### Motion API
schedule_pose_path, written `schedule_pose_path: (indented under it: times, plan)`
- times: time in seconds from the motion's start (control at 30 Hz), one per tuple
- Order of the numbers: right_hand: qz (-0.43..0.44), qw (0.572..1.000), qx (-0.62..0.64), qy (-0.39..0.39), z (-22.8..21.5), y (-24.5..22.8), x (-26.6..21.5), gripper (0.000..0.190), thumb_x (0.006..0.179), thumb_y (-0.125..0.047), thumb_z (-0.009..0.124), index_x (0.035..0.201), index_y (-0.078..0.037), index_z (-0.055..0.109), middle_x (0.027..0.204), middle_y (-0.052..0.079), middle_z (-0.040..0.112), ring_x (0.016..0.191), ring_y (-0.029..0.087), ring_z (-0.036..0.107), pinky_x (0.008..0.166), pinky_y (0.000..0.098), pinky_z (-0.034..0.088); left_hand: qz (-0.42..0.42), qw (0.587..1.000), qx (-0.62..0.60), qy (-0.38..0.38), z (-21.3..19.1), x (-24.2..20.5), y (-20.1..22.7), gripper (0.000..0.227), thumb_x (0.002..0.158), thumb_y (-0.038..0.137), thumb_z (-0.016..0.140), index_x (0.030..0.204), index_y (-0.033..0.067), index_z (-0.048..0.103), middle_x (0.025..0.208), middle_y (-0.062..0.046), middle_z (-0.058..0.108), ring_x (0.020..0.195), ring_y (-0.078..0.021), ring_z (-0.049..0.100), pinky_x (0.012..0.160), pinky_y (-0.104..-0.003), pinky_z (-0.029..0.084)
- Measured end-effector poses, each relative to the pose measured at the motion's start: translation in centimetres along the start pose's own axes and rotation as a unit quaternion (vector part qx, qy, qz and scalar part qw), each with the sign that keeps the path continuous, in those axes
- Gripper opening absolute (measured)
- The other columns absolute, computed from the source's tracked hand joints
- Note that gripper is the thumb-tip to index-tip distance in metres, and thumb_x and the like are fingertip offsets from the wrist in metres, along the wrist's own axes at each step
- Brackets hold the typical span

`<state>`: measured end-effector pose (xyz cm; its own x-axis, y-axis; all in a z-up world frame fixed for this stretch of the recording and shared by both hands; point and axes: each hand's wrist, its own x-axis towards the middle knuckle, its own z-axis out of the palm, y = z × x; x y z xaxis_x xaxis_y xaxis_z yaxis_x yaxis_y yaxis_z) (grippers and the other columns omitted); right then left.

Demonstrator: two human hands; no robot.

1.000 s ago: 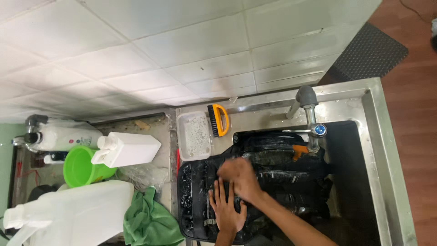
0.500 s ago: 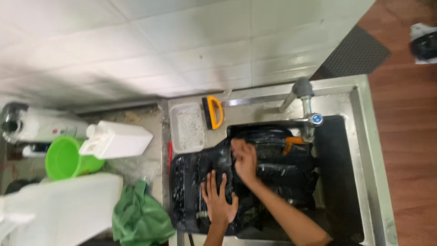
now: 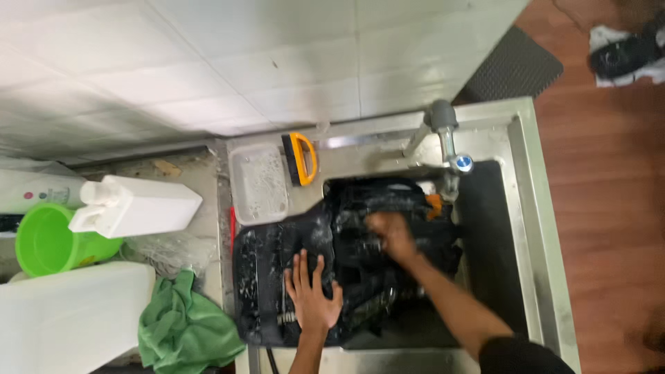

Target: The person washes a backpack in a stainless steel sink, pouring liquid from a jug into the sink and using a brush and a cloth to scrub the exterior and interior surfaces.

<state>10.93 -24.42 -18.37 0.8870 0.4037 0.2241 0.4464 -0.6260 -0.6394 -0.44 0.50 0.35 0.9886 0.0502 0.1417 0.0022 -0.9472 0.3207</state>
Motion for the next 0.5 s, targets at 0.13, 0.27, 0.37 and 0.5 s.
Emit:
schedule_pose_path:
  times: [0.13,0.27,0.37,0.5]
  plan:
    - [0.071,0.979,-0.101,0.162,-2.0,5.7,-2.1,0.062,0.085,-0.037,0.044,0.142,-0.022,0.064,0.137,0.011,0.062,0.118,0.035,0.056,0.094,0.0531,0.044,0.005,1.000,-0.018,-0.006,0.4,1.8,-0.6,0.064,0.093,0.038,0.058,0.154,0.0214,0.050,0.171,-0.011,0.028,0.160,-0.0322,0.021,0.129,-0.057,0.012]
    - [0.012,0.999,0.002,0.033,-0.6,0.8,-3.9,0.089,0.056,0.011,0.051,0.138,-0.019,0.068,0.144,0.005,0.065,0.128,0.040,0.051,0.102,0.0528,0.042,-0.019,0.999,-0.027,-0.024,0.0,0.3,-0.5,0.060,0.093,0.036,0.056,0.151,0.0199,0.053,0.171,-0.011,0.026,0.160,-0.0306,0.018,0.128,-0.057,0.010]
    - [0.024,0.993,0.114,0.002,0.9,-7.2,-4.9,0.079,0.079,0.016,0.056,0.148,-0.022,0.059,0.149,0.010,0.062,0.126,0.045,0.052,0.108,0.0599,0.046,-0.014,1.000,-0.008,0.005,-0.5,0.2,0.0,0.064,0.085,0.031,0.061,0.147,0.0179,0.057,0.168,-0.013,0.033,0.158,-0.0313,0.025,0.129,-0.056,0.013]
    - [-0.060,0.983,0.172,0.035,-2.0,-3.9,-4.3,0.041,0.098,-0.018,0.060,0.137,-0.019,0.072,0.133,0.013,0.070,0.121,0.039,0.064,0.104,0.0503,0.050,0.011,0.998,-0.002,0.059,0.6,0.3,0.1,0.059,0.083,0.030,0.061,0.141,0.0175,0.063,0.164,-0.014,0.042,0.156,-0.0308,0.033,0.127,-0.056,0.014]
